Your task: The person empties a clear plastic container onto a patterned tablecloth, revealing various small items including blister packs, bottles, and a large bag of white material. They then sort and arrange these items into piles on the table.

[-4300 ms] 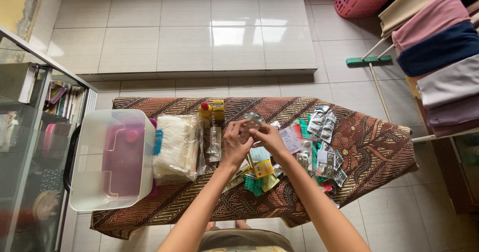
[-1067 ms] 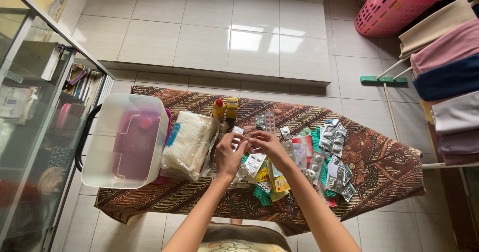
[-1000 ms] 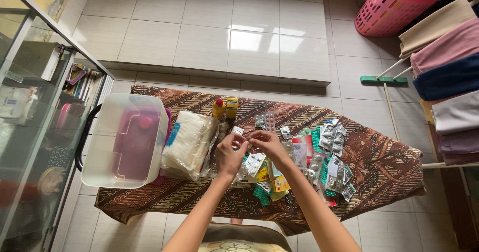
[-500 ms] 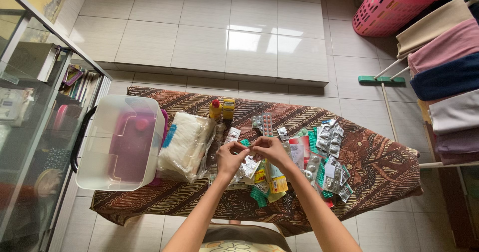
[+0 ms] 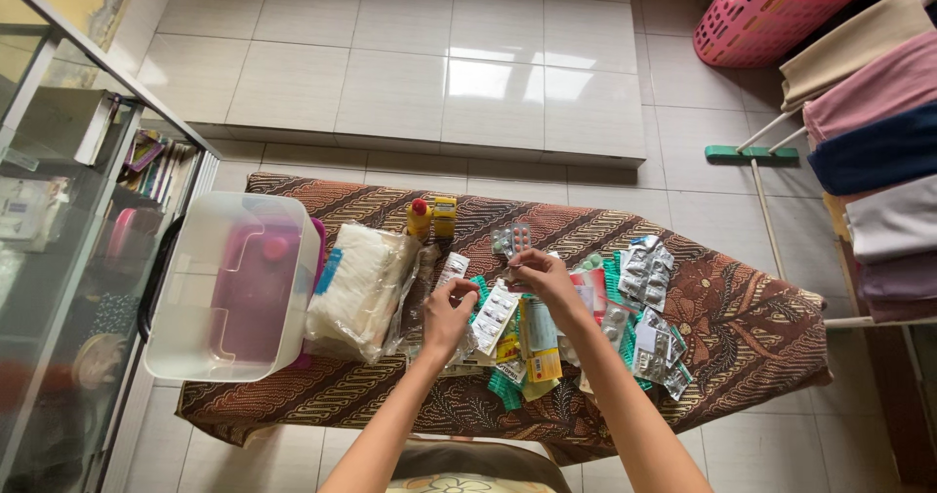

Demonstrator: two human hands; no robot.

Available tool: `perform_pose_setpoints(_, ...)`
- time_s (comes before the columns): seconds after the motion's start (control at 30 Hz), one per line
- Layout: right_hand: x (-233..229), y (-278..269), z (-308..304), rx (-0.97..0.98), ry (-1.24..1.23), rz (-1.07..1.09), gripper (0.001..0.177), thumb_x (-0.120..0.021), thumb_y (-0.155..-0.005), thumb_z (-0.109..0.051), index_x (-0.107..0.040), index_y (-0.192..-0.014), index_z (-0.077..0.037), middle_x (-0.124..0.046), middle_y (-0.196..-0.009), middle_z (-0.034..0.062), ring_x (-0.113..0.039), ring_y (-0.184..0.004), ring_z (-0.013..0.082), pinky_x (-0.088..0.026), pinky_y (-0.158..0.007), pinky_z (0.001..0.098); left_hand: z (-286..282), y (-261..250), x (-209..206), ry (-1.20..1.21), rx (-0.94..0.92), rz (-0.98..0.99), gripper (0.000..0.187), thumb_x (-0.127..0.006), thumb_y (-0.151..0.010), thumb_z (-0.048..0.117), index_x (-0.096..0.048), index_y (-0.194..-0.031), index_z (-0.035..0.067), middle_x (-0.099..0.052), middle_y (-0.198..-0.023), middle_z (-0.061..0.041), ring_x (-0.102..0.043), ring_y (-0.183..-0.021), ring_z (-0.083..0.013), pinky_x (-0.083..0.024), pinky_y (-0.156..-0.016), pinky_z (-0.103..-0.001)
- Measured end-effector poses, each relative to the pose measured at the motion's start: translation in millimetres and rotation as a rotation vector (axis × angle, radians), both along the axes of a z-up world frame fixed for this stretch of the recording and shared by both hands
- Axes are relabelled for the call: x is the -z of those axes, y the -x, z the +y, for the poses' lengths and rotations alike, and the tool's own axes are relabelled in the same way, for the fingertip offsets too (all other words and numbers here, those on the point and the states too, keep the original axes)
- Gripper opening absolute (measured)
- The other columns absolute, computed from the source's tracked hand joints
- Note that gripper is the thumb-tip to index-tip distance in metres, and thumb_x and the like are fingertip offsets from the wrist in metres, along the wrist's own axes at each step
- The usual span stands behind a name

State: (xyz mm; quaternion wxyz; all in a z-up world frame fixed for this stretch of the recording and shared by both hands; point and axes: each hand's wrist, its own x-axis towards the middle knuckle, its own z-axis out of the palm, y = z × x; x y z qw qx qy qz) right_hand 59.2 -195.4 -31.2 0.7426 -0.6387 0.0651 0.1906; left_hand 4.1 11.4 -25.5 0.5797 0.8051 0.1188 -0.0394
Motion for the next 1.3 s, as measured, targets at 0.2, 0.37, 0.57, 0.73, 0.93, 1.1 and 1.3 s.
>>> perform_pose_setpoints(0.2, -11, 8, -72, 0.420, 0.022, -0.060, 0.017, -0.066, -0.089, -0.001, -0.069, -0.105, -0.001, -0.074, -0.096, 0.0133, -0.074, -0.082, 0.0204, -0.066, -0.077, 0.0347, -36, -5, -25, -0.042, 0.089, 0.047, 0.017, -0.063, -0.089, 0.017, -0.075, -0.099, 0.011, -0.078, -0.096, -0.004, -0.072, -0.075, -0.0154, -0.058, -0.072, -0.031)
perform_pose_setpoints(0.37, 11, 34, -166, 0.937, 0.114, -0.162, 0.023, -0.066, -0.087, 0.003, -0.054, -0.107, -0.002, -0.066, -0.097, 0.0084, -0.071, -0.075, 0.0198, -0.064, -0.067, 0.0332, -97, -7, -47, -0.102, 0.302, -0.217, 0.015, -0.065, -0.088, 0.014, -0.075, -0.096, 0.007, -0.078, -0.096, -0.007, -0.073, -0.079, -0.0184, -0.057, -0.076, -0.035)
perform_pose_setpoints(0.57, 70, 99, -248, 1.153, 0.242, 0.039, 0.015, -0.065, -0.092, 0.001, -0.056, -0.102, 0.000, -0.064, -0.087, 0.0103, -0.067, -0.067, 0.0191, -0.057, -0.053, 0.0314, -166, 0, -56, -0.098, 0.565, -0.305, 0.011, -0.067, -0.086, 0.012, -0.073, -0.093, 0.007, -0.072, -0.094, -0.010, -0.072, -0.085, -0.0241, -0.056, -0.077, -0.038)
perform_pose_setpoints(0.73, 113, 131, -294, 1.221, 0.254, 0.001, 0.011, -0.060, -0.090, 0.006, -0.065, -0.100, 0.004, -0.067, -0.089, 0.0113, -0.069, -0.069, 0.0181, -0.060, -0.056, 0.0305, -221, -1, -57, -0.164, 0.807, -0.384, 0.014, -0.066, -0.085, 0.015, -0.075, -0.095, 0.010, -0.072, -0.097, -0.009, -0.068, -0.095, -0.0276, -0.054, -0.083, -0.041)
perform_pose_setpoints(0.93, 121, 142, -296, 1.115, 0.407, -0.056, 0.022, -0.063, -0.084, 0.006, -0.072, -0.104, 0.004, -0.070, -0.098, 0.0106, -0.069, -0.077, 0.0158, -0.057, -0.069, 0.0290, -290, 4, -43, -0.227, 1.086, -0.533, 0.027, -0.066, -0.083, 0.016, -0.071, -0.109, 0.008, -0.070, -0.110, -0.010, -0.062, -0.105, -0.0310, -0.050, -0.092, -0.044)
perform_pose_setpoints(1.1, 120, 150, -289, 0.949, 0.899, -0.149, 0.032, -0.066, -0.082, 0.002, -0.078, -0.110, -0.006, -0.055, -0.124, 0.0127, -0.065, -0.086, 0.0173, -0.056, -0.077, 0.0299, -315, 19, -25, -0.218, 1.161, -0.581, 0.033, -0.064, -0.086, 0.013, -0.067, -0.118, 0.006, -0.067, -0.123, -0.012, -0.060, -0.112, -0.0316, -0.048, -0.100, -0.042)
perform_pose_setpoints(1.3, 100, 152, -274, 0.955, 0.870, -0.077, 0.044, -0.059, -0.083, 0.001, -0.069, -0.124, -0.013, -0.053, -0.128, 0.0095, -0.065, -0.081, 0.0166, -0.057, -0.075, 0.0286, -306, 28, -21, -0.242, 1.201, -0.533, 0.039, -0.063, -0.086, 0.012, -0.062, -0.125, 0.007, -0.062, -0.131, -0.012, -0.057, -0.118, -0.0317, -0.045, -0.104, -0.043)
